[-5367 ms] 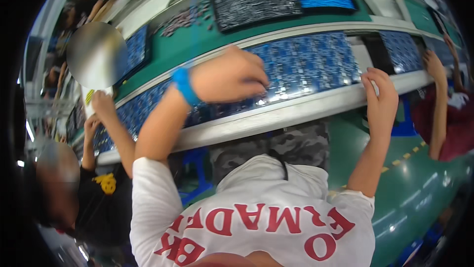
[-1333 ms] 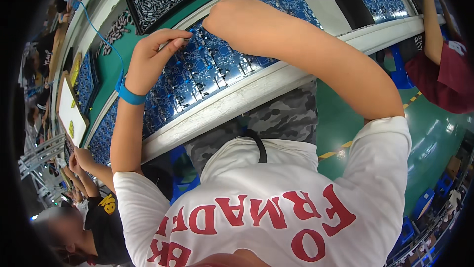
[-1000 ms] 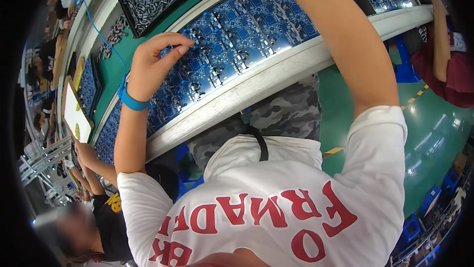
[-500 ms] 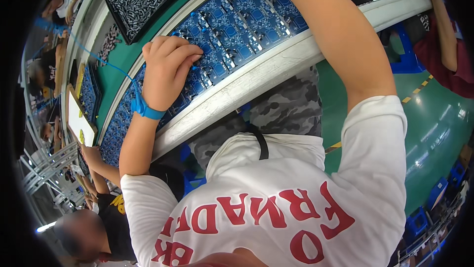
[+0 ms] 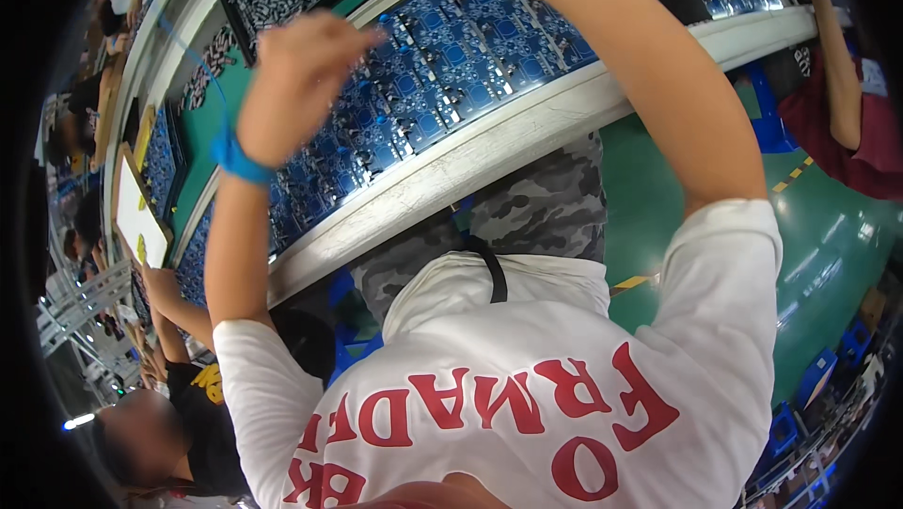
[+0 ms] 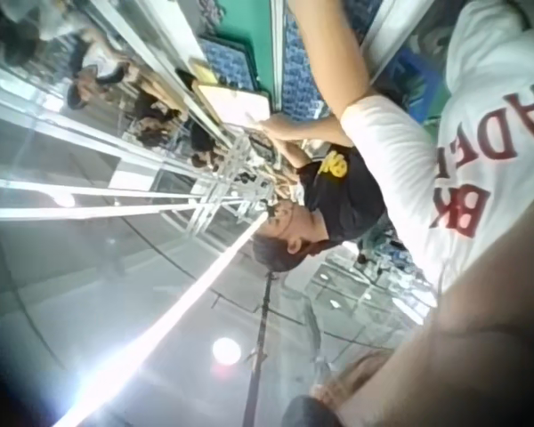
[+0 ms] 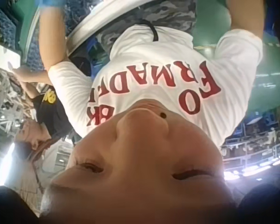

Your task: Placing small electronic components onto a printed circuit board at an assembly line.

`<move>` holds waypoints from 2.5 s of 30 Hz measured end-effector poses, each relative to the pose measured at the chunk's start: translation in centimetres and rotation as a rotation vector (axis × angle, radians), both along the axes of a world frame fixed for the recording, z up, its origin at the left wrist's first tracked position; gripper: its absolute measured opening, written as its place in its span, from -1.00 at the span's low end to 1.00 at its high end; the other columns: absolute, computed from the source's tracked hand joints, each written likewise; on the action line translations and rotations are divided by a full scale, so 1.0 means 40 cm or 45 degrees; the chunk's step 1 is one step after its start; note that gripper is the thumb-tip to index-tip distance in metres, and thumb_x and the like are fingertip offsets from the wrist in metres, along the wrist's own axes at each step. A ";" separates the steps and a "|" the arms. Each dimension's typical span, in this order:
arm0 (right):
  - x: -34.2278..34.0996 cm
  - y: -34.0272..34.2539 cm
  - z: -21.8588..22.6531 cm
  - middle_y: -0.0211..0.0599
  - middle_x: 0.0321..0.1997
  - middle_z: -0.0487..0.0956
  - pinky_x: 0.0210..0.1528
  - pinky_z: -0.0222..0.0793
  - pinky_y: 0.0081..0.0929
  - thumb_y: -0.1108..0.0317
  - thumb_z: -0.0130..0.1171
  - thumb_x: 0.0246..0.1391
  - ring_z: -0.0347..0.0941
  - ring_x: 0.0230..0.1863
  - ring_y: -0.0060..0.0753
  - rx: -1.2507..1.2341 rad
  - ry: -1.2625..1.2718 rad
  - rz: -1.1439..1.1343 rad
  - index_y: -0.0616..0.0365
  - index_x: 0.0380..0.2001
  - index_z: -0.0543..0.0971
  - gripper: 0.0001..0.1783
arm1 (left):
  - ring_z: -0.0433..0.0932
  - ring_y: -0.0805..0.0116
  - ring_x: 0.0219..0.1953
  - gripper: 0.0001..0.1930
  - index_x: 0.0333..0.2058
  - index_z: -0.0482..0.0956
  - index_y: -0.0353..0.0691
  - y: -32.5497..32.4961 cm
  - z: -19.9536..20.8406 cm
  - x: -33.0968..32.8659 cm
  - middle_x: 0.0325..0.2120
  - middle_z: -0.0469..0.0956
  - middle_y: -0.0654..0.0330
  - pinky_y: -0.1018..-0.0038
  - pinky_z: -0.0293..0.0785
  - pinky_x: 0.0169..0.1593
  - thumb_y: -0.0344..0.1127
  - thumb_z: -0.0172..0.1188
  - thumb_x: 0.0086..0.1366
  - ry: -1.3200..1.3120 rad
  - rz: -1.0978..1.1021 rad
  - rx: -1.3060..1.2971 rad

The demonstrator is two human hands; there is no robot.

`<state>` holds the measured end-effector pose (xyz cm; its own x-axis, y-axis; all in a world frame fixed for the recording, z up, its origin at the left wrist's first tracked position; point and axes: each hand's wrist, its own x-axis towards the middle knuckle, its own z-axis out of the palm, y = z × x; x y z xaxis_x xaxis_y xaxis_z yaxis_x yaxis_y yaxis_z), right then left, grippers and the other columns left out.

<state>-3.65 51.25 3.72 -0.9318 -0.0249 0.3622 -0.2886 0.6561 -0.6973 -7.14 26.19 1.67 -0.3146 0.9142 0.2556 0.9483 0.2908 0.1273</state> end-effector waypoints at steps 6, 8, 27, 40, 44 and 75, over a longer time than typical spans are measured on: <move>0.157 -0.083 -0.074 -0.13 -0.33 0.65 -0.12 0.55 -0.21 0.39 0.24 0.12 0.62 -0.22 0.02 0.317 -0.061 0.421 0.20 -0.35 0.67 -0.89 | 0.65 0.09 -0.18 -0.86 -0.20 0.74 -0.08 -0.013 -0.004 -0.236 -0.30 0.68 0.14 0.24 0.45 -0.08 -0.26 0.27 0.34 0.019 0.487 0.178; 0.176 -0.085 -0.086 -0.15 -0.31 0.66 -0.10 0.54 -0.21 0.40 0.25 0.12 0.61 -0.19 0.00 0.398 -0.113 0.422 0.18 -0.33 0.68 -0.89 | 0.58 0.16 -0.16 -0.83 -0.43 0.72 -0.06 0.024 0.003 -0.212 -0.40 0.64 0.20 0.13 0.27 -0.02 -0.14 0.31 0.24 0.109 0.635 0.079; 0.205 -0.112 -0.095 -0.17 -0.30 0.64 -0.03 0.49 -0.16 0.45 0.23 0.10 0.57 -0.13 -0.04 0.723 -0.063 0.338 0.20 -0.31 0.64 -0.91 | 0.67 0.24 -0.17 -0.84 -0.20 0.73 -0.12 -0.020 -0.080 -0.308 -0.31 0.69 0.14 0.33 0.49 -0.05 -0.23 0.29 0.34 0.359 0.395 0.377; 0.018 0.066 -0.008 0.02 -0.25 0.72 -0.08 0.54 -0.17 0.22 0.22 0.14 0.66 -0.17 0.03 0.067 0.153 0.436 0.23 -0.21 0.73 -0.69 | 0.68 0.43 -0.20 -0.84 -0.16 0.74 -0.29 -0.093 0.002 0.019 -0.27 0.75 0.16 0.47 0.57 -0.09 -0.39 0.33 0.32 -1.060 0.252 0.249; -0.131 0.144 -0.070 0.02 -0.22 0.71 -0.07 0.54 -0.16 0.21 0.25 0.10 0.65 -0.16 0.05 0.451 0.049 -0.321 0.21 -0.21 0.75 -0.69 | 0.68 0.38 -0.24 -0.86 -0.21 0.74 -0.32 -0.059 0.000 0.055 -0.30 0.74 0.16 0.45 0.58 -0.12 -0.42 0.36 0.28 -1.109 0.251 0.272; -0.146 0.097 -0.121 -0.01 -0.31 0.71 -0.11 0.53 -0.15 0.25 0.31 0.09 0.65 -0.22 0.01 0.035 0.153 -0.308 0.22 -0.31 0.75 -0.76 | 0.46 0.30 -0.23 -0.82 -0.32 0.70 -0.03 -0.021 -0.045 0.139 -0.38 0.68 0.40 0.29 0.15 -0.02 -0.51 0.37 0.13 -0.416 -0.168 0.077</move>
